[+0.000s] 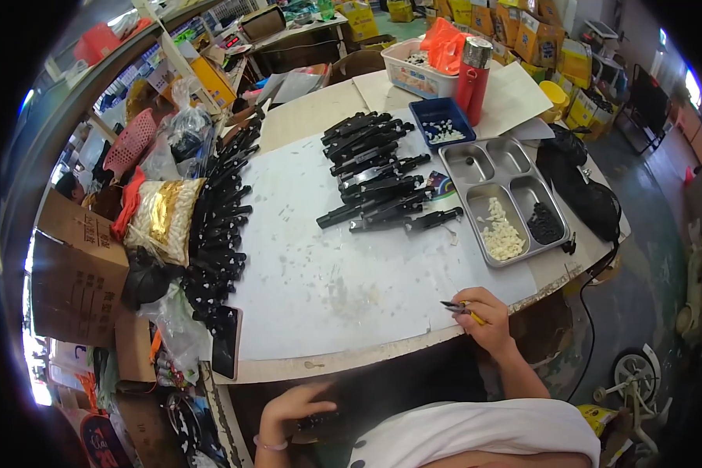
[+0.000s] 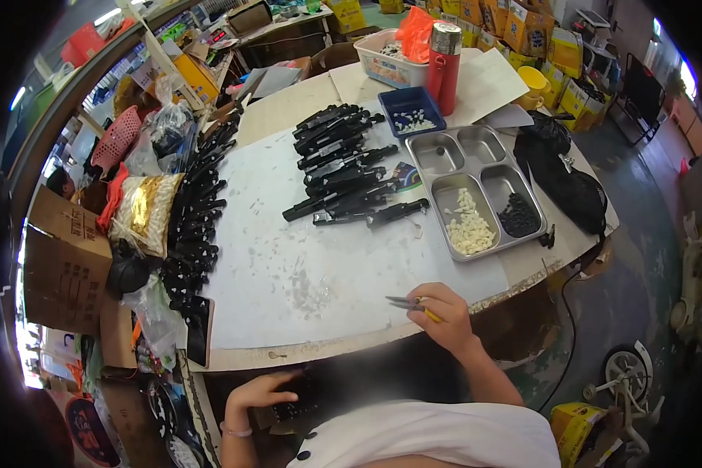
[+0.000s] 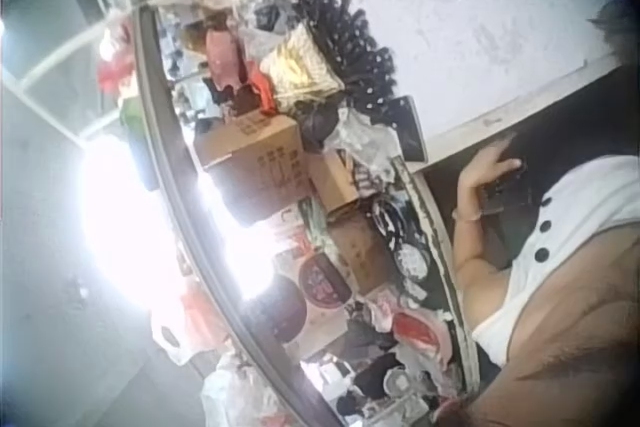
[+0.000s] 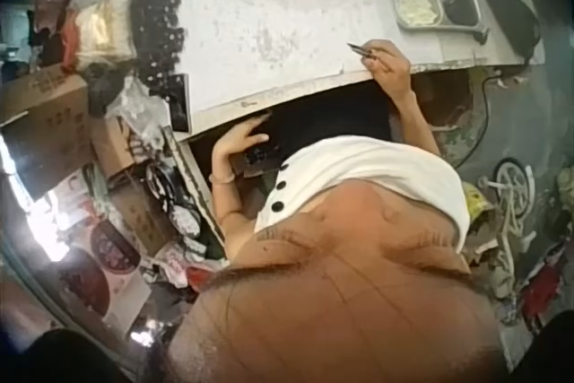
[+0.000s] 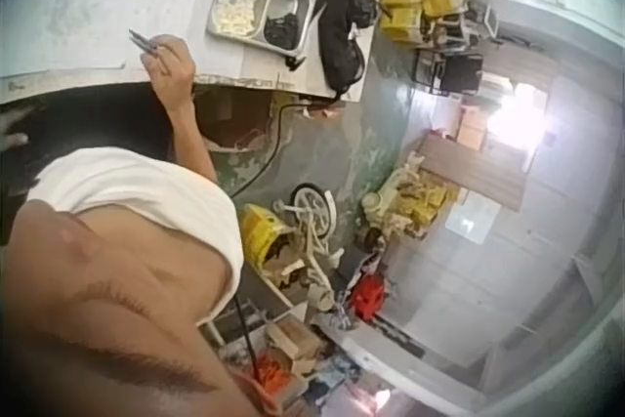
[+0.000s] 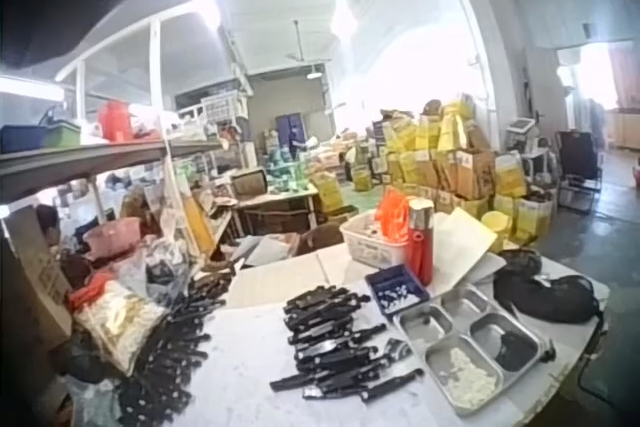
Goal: Assembling small black plastic components using hand tools at a workbench.
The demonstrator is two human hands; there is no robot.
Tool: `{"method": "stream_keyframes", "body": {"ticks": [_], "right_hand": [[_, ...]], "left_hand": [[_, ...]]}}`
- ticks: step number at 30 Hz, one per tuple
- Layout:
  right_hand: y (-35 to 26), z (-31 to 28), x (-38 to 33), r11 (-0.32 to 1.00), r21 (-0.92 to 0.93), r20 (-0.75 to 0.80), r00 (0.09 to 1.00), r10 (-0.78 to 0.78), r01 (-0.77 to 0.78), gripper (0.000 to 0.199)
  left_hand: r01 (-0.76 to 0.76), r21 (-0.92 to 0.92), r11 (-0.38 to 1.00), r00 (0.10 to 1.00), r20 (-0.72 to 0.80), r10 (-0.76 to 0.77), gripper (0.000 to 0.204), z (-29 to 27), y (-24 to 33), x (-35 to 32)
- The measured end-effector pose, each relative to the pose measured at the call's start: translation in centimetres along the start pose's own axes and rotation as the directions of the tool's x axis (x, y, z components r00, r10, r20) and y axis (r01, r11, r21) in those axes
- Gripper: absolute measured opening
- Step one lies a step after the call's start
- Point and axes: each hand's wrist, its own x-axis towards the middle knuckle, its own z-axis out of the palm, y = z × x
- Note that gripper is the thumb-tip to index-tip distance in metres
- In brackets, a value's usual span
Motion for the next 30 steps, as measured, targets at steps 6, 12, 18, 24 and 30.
{"method": "stream_keyframes", "body": {"ticks": [6, 12, 18, 24, 30], "right_hand": [[-1.1, 1.5, 0.0, 0.994, 0.089, -0.103, 0.992, 0.072, -0.063, 0.011], [-3.5, 2.1, -0.1, 0.992, 0.111, -0.025, 0.998, -0.054, 0.057, 0.013], [-1.7, -0.1, -1.2, 0.976, -0.159, -0.219, 0.969, 0.114, -0.151, 0.015], [-0.3, 1.7, 1.5, 0.937, -0.272, -0.21, 0.964, 0.165, -0.219, 0.013], [-1.8, 4.6, 2.7, 0.959, -0.15, -0.077, 0.97, 0.231, -0.241, 0.016]], "left_hand": [[-0.434, -0.119, 0.893, 0.901, -0.057, 0.43, 0.042, -6.9, 13.3, 10.4], [-0.53, 0.335, 0.779, 0.547, -0.566, 0.616, 0.028, -8.9, 17.5, 29.8], [-0.24, 0.636, 0.734, 0.57, -0.52, 0.637, 0.019, -6.4, 15.7, 29.7], [-0.512, 0.148, 0.846, 0.503, -0.746, 0.435, 0.032, -4.7, 13.8, 19.5], [-0.352, 0.344, 0.871, 0.345, -0.817, 0.462, 0.024, -4.3, 12.6, 15.8]]}}
